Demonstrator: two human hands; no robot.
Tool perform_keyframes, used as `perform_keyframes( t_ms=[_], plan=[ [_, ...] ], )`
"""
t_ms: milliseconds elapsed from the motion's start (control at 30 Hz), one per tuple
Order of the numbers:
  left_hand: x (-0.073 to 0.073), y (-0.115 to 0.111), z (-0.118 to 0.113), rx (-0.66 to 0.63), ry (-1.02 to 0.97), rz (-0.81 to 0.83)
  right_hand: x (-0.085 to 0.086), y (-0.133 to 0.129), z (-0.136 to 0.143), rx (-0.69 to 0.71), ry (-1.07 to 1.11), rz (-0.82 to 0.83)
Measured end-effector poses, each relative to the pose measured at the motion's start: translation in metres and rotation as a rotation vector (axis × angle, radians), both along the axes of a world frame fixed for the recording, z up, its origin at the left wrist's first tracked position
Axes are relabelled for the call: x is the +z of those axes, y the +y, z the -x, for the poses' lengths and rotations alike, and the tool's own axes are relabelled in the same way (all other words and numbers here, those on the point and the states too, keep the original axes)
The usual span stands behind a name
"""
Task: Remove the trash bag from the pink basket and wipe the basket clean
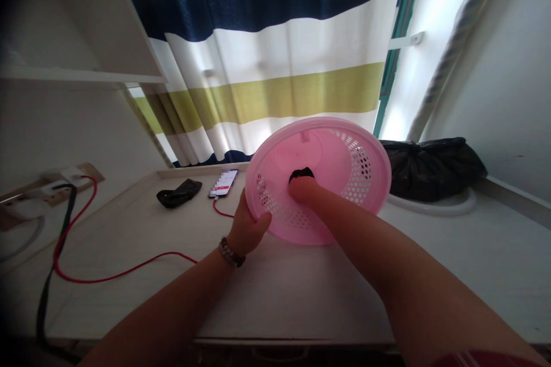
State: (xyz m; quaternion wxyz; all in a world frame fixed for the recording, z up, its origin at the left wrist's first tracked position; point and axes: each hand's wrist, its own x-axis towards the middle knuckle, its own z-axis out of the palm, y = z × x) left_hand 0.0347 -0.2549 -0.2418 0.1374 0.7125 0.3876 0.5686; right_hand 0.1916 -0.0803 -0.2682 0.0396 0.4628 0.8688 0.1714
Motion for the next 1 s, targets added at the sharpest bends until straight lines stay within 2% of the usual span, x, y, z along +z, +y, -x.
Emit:
perform_keyframes(
  t_ms=[133,267,367,500,633,733,867,1000],
  plan=[
    [0.001,0.002,0.000,0.012,-0.009,-0.011,0.001,0.010,0.006,-0.080,0.057,0.037],
    [0.000,0.003,0.001,0.031,-0.003,-0.002,0.002,0.001,0.006,-0.068,0.057,0.038],
    [-0.002,0.003,0.002,0.044,0.003,0.005,0.007,-0.017,0.005,-0.029,0.027,0.012],
    [-0.009,0.006,0.004,0.066,-0.034,0.012,0.021,-0.054,0.007,0.034,-0.004,-0.024],
    [-0.017,0.010,0.004,-0.019,-0.127,0.116,0.036,-0.090,0.009,0.054,-0.053,0.047],
    [-0.020,0.011,0.003,-0.061,-0.155,0.176,0.042,-0.102,0.010,0.052,-0.052,0.042],
    [-0.019,0.011,0.002,-0.116,-0.194,0.183,0.037,-0.096,0.013,0.023,-0.052,0.029],
    [-0.018,0.011,0.002,-0.161,-0.218,0.188,0.026,-0.068,0.017,0.007,-0.020,0.044]
  ],
)
